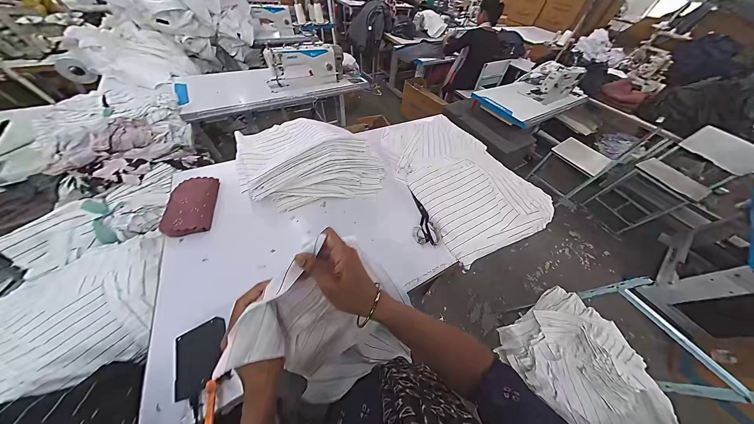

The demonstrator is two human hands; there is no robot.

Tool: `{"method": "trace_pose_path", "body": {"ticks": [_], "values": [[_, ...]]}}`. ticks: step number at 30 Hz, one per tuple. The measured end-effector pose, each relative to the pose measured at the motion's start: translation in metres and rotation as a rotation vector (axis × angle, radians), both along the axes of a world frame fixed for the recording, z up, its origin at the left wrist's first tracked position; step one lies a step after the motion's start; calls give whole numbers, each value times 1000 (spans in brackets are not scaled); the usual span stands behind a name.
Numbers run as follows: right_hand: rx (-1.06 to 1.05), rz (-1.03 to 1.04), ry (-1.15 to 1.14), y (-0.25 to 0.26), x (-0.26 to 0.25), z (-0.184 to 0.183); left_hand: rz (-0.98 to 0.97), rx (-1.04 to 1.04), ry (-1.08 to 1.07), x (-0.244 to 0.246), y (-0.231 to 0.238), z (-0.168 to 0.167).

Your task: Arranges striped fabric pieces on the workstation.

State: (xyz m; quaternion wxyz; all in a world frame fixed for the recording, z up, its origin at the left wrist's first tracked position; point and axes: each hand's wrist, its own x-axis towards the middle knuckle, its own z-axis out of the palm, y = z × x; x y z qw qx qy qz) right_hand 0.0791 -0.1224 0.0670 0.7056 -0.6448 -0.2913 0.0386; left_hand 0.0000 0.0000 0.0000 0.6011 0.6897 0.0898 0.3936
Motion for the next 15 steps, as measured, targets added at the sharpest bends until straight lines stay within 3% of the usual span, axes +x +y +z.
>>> {"method": "trace_pose_path", "body": {"ticks": [3,9,15], "values": [[-73,-14,-82,-9,5,-12,-5,-4,-73,1,9,15],[-342,-16,198,-26,-10,-22,-54,-37,-180,4,11,34],[-321,227,573,-19,-22,-79,-127,-129,-202,-19,15,36]]}}
